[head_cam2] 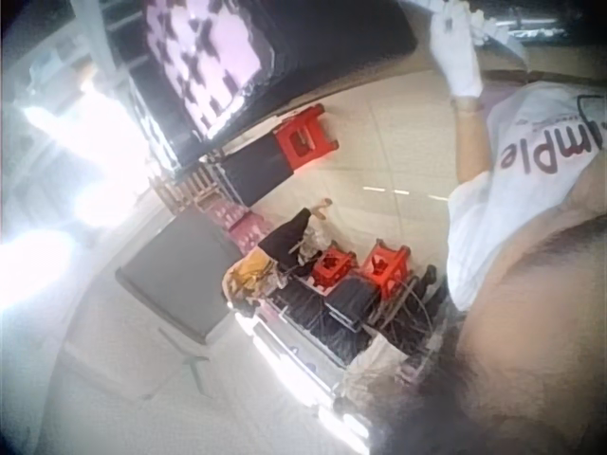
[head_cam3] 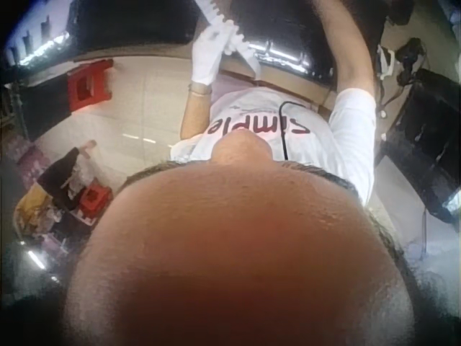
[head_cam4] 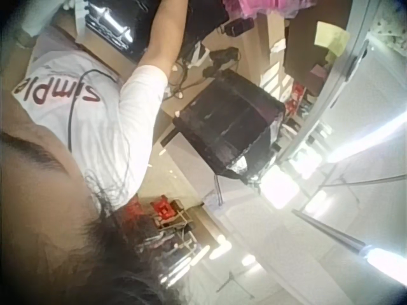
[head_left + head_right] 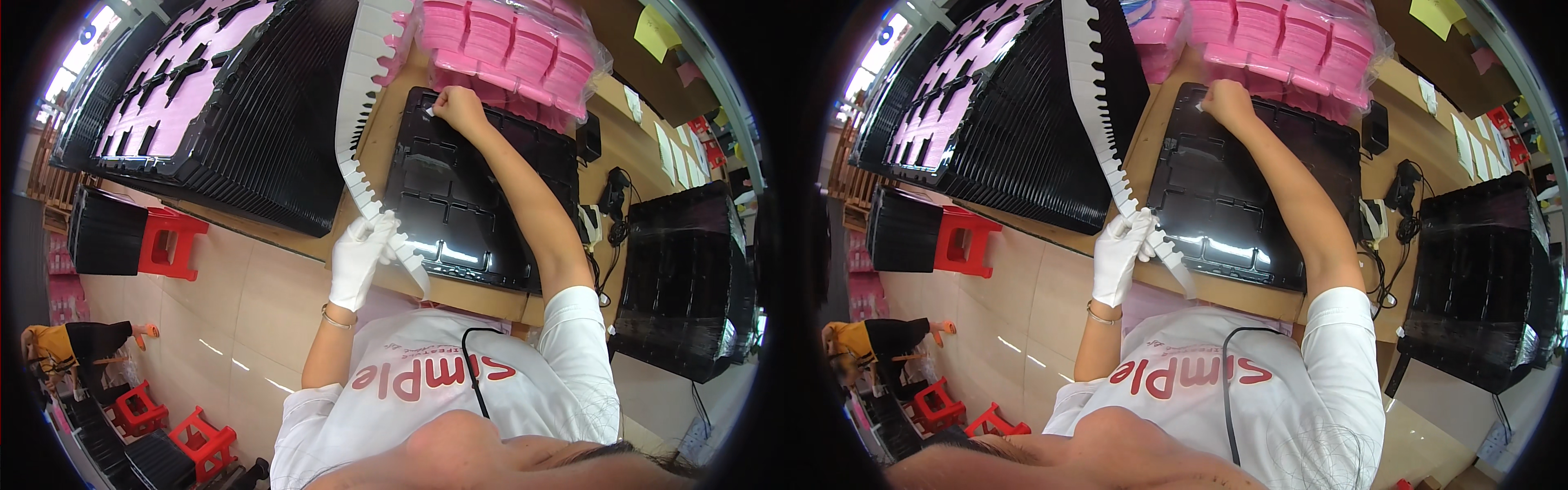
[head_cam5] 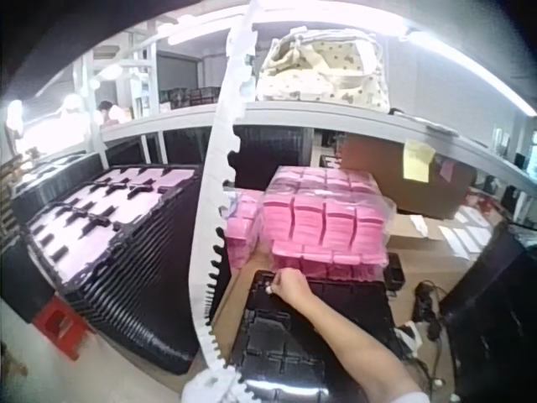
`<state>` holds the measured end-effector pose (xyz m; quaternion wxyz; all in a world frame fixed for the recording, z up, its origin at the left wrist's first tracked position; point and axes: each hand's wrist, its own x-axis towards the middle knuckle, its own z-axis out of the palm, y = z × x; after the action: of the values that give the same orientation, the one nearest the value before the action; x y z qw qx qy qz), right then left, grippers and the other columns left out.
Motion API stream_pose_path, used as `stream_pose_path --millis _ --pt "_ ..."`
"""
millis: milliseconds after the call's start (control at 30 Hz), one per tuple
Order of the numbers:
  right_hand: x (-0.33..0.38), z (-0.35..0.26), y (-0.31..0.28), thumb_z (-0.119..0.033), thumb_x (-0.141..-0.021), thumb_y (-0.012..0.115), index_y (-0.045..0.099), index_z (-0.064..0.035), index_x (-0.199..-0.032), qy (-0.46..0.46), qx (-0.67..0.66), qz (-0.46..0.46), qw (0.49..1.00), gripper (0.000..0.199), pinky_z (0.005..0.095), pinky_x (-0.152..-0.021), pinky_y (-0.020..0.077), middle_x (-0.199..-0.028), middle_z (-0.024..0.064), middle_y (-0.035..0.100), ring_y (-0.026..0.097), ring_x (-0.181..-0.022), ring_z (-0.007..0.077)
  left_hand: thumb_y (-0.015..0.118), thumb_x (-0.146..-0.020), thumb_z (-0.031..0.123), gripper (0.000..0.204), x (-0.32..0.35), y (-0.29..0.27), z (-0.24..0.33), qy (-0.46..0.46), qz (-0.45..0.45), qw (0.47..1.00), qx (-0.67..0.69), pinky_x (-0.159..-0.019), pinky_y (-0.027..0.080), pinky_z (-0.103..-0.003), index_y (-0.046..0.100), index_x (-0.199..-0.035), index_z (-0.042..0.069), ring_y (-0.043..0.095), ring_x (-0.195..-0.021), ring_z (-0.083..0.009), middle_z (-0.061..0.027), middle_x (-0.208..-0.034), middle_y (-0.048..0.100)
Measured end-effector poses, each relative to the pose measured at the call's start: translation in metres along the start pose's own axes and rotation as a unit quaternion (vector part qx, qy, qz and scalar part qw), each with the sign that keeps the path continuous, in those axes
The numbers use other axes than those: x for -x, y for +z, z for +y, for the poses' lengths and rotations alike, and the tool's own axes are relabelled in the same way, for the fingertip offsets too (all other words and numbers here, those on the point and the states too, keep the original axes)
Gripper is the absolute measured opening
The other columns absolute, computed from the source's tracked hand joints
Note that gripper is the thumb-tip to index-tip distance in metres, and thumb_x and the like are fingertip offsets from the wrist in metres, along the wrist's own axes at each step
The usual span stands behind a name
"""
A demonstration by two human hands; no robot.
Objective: The person wipes the surface of a black plastic tray with a white cloth, then places a pink plastic insert into the tray. They stack the completed unit onto a pile of similar trays and repeat the process with a new black tray.
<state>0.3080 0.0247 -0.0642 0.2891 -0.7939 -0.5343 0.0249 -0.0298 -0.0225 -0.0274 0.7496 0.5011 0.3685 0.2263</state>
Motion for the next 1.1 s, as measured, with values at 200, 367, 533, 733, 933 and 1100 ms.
stream_pose_path --millis 200,367,533,733,933,1100 --pt "0.060 -0.032 -0.024 -0.007 -0.088 0.062 0.064 0.0006 -0.091 0.043 -0.411 -0.038 0.910 0.008 0.0282 -0.074 0.0521 -0.097 0.0121 0.067 0.063 -0.082 0.0150 0.062 -0.095 0.017 0.023 0.002 -0.004 -0.003 0.003 0.016 1.000 0.013 -0.053 0.042 -0.017 0.064 -0.109 -0.002 0.058 -0.062 -0.0044 -0.0046 -0.093 0.068" --pt "0.162 -0.088 -0.052 -0.006 -0.093 0.052 0.061 0.0010 -0.105 0.239 -0.677 -0.182 0.672 0.016 0.0249 -0.075 0.0513 -0.096 0.0160 0.066 0.063 -0.084 0.0149 0.063 -0.095 0.019 0.020 0.004 -0.004 0.000 0.009 0.031 0.999 0.005 -0.052 0.042 -0.017 0.065 -0.101 0.000 0.057 -0.060 -0.0037 -0.0040 -0.089 0.068" --pt "0.224 -0.141 -0.035 -0.019 -0.082 0.074 0.067 -0.0035 -0.096 0.166 -0.379 -0.162 0.896 0.022 0.0255 -0.064 0.0463 -0.081 0.0017 0.064 0.054 -0.070 0.0084 0.064 -0.094 0.020 0.021 0.004 -0.003 0.001 0.010 0.038 0.999 0.017 -0.050 0.041 -0.017 0.066 -0.103 0.001 0.056 -0.059 -0.0028 -0.0044 -0.091 0.068" --pt "0.239 -0.160 -0.035 -0.018 -0.079 0.076 0.067 -0.0057 -0.085 0.010 -0.296 -0.052 0.954 0.016 0.0308 -0.059 0.0443 -0.076 0.0052 0.059 0.056 -0.067 0.0170 0.063 -0.094 0.017 0.022 0.008 -0.010 -0.002 0.030 0.063 0.997 0.034 -0.051 0.041 -0.016 0.065 -0.108 0.000 0.055 -0.058 -0.0031 -0.0062 -0.096 0.068" --pt "0.191 -0.138 -0.043 -0.012 -0.078 0.076 0.067 -0.0028 -0.079 0.012 -0.261 -0.122 0.957 0.013 0.0290 -0.060 0.0458 -0.076 0.0058 0.061 0.058 -0.065 0.0147 0.062 -0.094 0.015 0.021 0.009 -0.025 -0.012 0.062 0.098 0.993 0.037 -0.052 0.042 -0.016 0.065 -0.109 -0.001 0.055 -0.058 -0.0038 -0.0077 -0.100 0.068" --pt "0.178 -0.134 -0.018 -0.019 -0.077 0.070 0.064 -0.0043 -0.077 -0.001 -0.101 -0.158 0.982 0.016 0.0425 -0.070 0.0497 -0.082 0.0129 0.063 0.063 -0.077 0.0324 0.062 -0.094 0.015 0.018 0.012 -0.027 -0.011 0.065 0.089 0.994 0.015 -0.052 0.042 -0.016 0.065 -0.105 0.000 0.055 -0.058 -0.0035 -0.0071 -0.097 0.068"
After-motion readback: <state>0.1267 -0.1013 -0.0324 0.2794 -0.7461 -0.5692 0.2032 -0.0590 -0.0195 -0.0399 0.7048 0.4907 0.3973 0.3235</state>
